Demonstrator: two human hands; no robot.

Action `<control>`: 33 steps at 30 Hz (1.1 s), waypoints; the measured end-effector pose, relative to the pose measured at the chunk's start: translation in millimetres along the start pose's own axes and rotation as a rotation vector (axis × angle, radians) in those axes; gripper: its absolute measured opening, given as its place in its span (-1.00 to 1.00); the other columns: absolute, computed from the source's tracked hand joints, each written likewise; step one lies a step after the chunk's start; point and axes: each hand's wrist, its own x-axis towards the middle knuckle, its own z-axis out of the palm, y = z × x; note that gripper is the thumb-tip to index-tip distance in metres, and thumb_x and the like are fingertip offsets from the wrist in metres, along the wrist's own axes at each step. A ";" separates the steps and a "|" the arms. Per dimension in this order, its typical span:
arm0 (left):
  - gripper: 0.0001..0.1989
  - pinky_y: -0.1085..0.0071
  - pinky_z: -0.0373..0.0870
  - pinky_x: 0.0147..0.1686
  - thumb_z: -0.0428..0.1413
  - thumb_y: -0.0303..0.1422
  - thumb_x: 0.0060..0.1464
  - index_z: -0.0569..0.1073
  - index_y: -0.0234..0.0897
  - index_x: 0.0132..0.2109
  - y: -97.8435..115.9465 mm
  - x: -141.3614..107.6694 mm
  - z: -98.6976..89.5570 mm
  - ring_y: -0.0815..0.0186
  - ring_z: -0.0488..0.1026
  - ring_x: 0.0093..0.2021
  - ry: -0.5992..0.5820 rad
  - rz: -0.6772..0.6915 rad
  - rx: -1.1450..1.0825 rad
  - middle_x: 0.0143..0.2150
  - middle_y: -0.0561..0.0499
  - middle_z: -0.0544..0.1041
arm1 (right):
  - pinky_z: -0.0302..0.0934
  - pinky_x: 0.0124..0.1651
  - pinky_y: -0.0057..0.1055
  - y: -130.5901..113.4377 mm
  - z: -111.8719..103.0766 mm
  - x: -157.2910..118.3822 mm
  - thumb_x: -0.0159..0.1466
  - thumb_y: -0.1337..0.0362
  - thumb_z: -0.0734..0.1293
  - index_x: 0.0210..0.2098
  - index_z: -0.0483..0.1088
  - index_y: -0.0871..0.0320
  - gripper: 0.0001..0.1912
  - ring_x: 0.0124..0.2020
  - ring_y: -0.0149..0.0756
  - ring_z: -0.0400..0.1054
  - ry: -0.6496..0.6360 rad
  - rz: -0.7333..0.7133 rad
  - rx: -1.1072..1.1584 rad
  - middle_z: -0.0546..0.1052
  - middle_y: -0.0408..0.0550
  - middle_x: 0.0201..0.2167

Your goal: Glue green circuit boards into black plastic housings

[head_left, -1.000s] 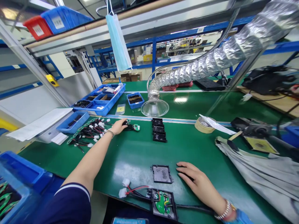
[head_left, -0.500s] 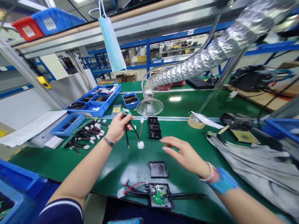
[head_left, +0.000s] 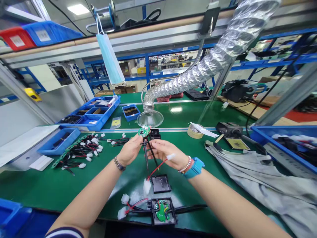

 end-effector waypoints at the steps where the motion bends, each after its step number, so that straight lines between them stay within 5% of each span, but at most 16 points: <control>1: -0.64 0.36 0.31 -0.18 0.13 -0.18 -0.02 0.43 -0.27 -0.09 -2.2 0.2 1.4 0.22 0.35 -0.10 0.001 -0.037 -0.030 -0.08 -0.07 0.43 | 0.24 -0.27 -0.32 0.5 3.8 -0.3 0.05 0.14 0.33 -0.32 0.31 0.19 -0.72 -0.41 -0.36 0.35 -0.016 -0.020 -0.018 0.40 -0.10 -0.40; 6: -0.70 0.37 0.32 -0.25 0.08 -0.25 0.05 0.41 -0.26 -0.07 -7.0 -4.1 9.2 0.26 0.37 -0.18 0.002 -0.105 -0.164 -0.05 -0.08 0.41 | 0.19 -0.39 -0.42 1.1 3.8 3.5 0.10 0.24 0.27 -0.34 0.40 0.15 -0.84 -0.49 -0.41 0.28 0.323 -0.315 -0.510 0.38 -0.13 -0.45; 9: -0.74 0.34 0.30 -0.19 0.08 -0.25 0.05 0.42 -0.26 -0.11 -6.0 -7.4 13.0 0.24 0.35 -0.12 0.017 -0.112 -0.156 -0.04 -0.08 0.40 | 0.18 -0.32 -0.41 0.0 -1.2 3.1 0.10 0.29 0.25 -0.42 0.45 0.15 -0.86 -0.41 -0.35 0.29 0.402 -0.421 -0.779 0.40 -0.12 -0.47; 15: -0.73 0.44 0.25 -0.16 0.23 -0.41 -0.17 0.42 -0.30 -0.23 -13.1 -0.1 12.3 0.35 0.36 -0.22 0.113 0.001 -0.023 -0.27 0.01 0.45 | 0.10 -0.57 -0.50 1.9 -2.1 1.8 0.19 0.21 0.17 -0.63 0.32 0.20 -0.68 -0.66 -0.44 0.19 0.346 -0.279 -0.823 0.28 -0.21 -0.73; 18: -0.82 0.51 0.25 -0.38 0.19 -0.35 -0.15 0.40 -0.32 -0.35 -12.9 3.2 -1.3 0.44 0.32 -0.42 0.203 -0.046 0.070 -0.43 0.07 0.40 | 0.18 -0.46 -0.48 0.4 -13.7 -0.2 0.18 0.23 0.19 -0.52 0.40 0.21 -0.74 -0.53 -0.38 0.31 0.340 -0.350 -0.941 0.43 -0.14 -0.59; 21: -0.84 0.55 0.12 -0.55 0.14 -0.32 -0.11 0.41 -0.35 -0.41 -7.5 -2.6 -23.1 0.51 0.17 -0.58 0.098 -0.215 0.436 -0.54 0.12 0.33 | 0.20 -0.33 -0.45 1.4 -34.0 -9.4 0.19 0.24 0.21 -0.35 0.46 0.19 -0.79 -0.39 -0.33 0.36 0.292 -0.460 -1.137 0.50 -0.05 -0.41; 26: -0.77 0.52 0.16 -0.47 0.07 -0.25 -0.05 0.46 -0.36 -0.43 -12.3 -20.1 -47.4 0.42 0.24 -0.48 -0.247 -0.302 0.878 -0.51 0.08 0.38 | 0.16 -0.42 -0.43 23.8 -64.3 -30.7 0.27 0.22 0.14 -0.29 0.46 0.21 -0.70 -0.46 -0.33 0.32 0.091 -0.477 -1.477 0.47 0.00 -0.46; 33: -0.73 0.54 0.15 -0.50 -0.02 -0.24 0.01 0.42 -0.35 -0.46 -48.1 -23.3 -42.7 0.43 0.20 -0.53 -0.272 -0.357 0.839 -0.60 0.10 0.31 | 0.19 -0.30 -0.41 46.9 -69.0 -41.1 0.22 0.20 0.21 -0.39 0.47 0.15 -0.76 -0.44 -0.34 0.32 0.047 -0.255 -1.154 0.48 -0.06 -0.47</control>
